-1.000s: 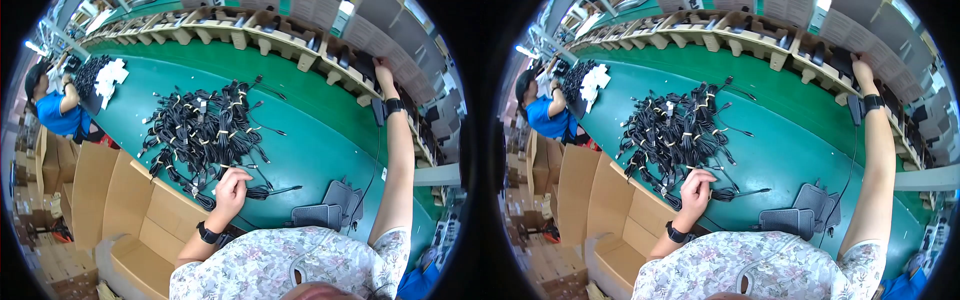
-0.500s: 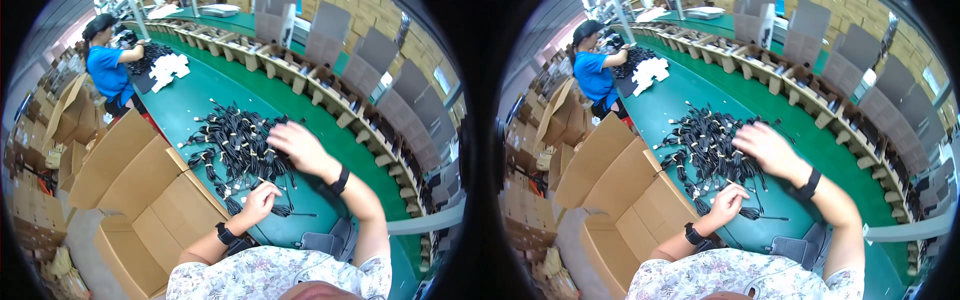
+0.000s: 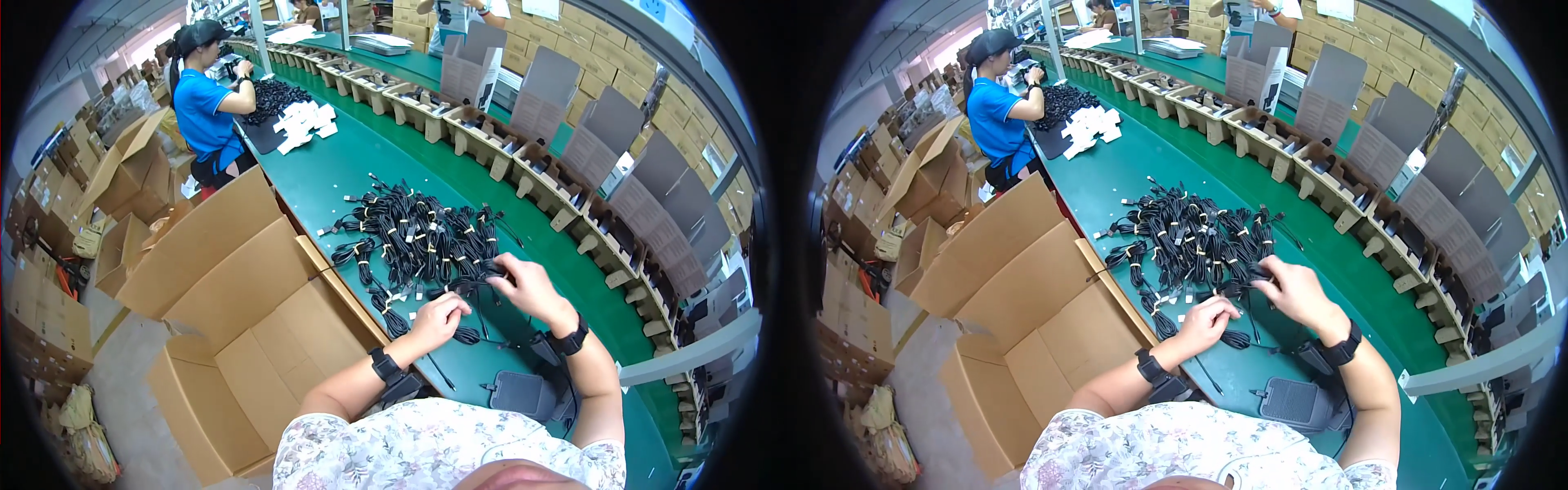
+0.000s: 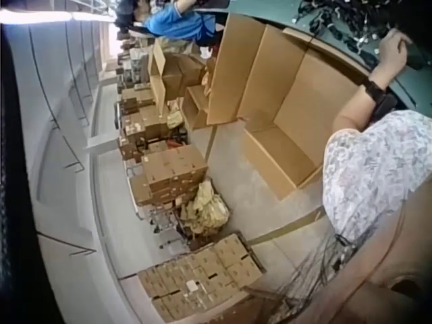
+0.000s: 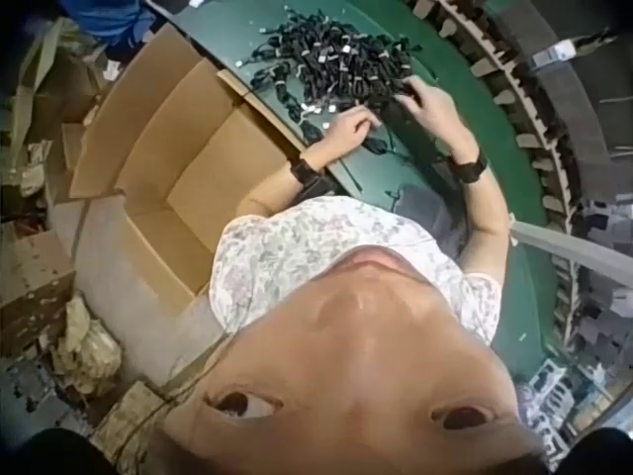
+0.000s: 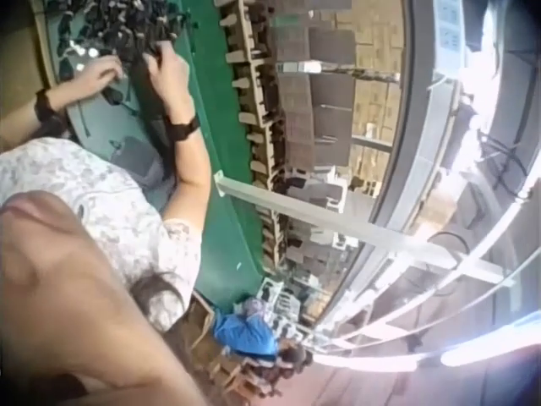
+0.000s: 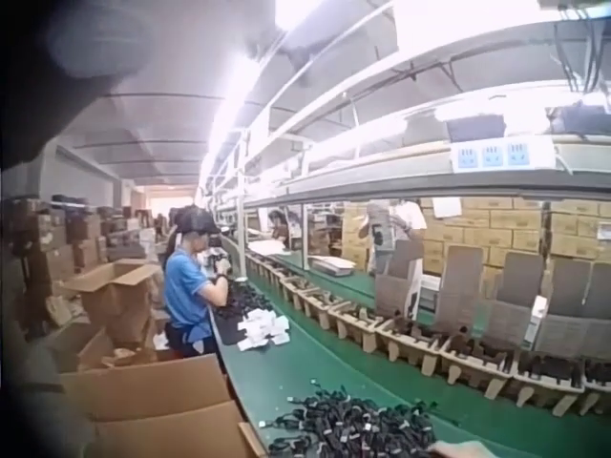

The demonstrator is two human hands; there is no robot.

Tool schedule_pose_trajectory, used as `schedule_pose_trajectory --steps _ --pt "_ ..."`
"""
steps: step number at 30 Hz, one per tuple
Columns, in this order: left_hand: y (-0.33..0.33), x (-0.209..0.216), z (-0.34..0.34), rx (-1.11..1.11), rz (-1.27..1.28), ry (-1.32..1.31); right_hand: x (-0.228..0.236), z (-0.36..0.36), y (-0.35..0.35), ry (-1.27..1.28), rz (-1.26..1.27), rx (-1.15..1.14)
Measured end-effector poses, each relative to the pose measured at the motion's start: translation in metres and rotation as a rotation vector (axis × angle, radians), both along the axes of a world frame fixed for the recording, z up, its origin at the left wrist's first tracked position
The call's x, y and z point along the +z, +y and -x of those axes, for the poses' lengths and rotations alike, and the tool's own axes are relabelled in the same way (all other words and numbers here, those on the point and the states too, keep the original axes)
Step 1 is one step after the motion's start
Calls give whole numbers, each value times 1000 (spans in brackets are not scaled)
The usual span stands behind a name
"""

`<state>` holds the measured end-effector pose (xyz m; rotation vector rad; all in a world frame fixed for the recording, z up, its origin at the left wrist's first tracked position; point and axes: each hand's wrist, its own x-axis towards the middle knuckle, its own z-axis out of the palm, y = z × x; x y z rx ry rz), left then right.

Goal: The person picks up a bundle of cables from a box and places them on the table, then fits a base, a cable, and a microphone into a tray. After repeating this process to fill several trays, the person closes a cardboard box and places it on the floor.

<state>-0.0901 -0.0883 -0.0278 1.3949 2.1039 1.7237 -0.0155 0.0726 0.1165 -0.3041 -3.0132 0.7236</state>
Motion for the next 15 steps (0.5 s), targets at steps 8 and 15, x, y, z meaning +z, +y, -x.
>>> schedule_pose_trajectory --steps 8,15 --pt "15 15 -25 -208 -48 9 -8 -15 22 860 -659 157" --pt "31 41 -46 -946 276 -777 -26 -29 7 409 -18 -148"
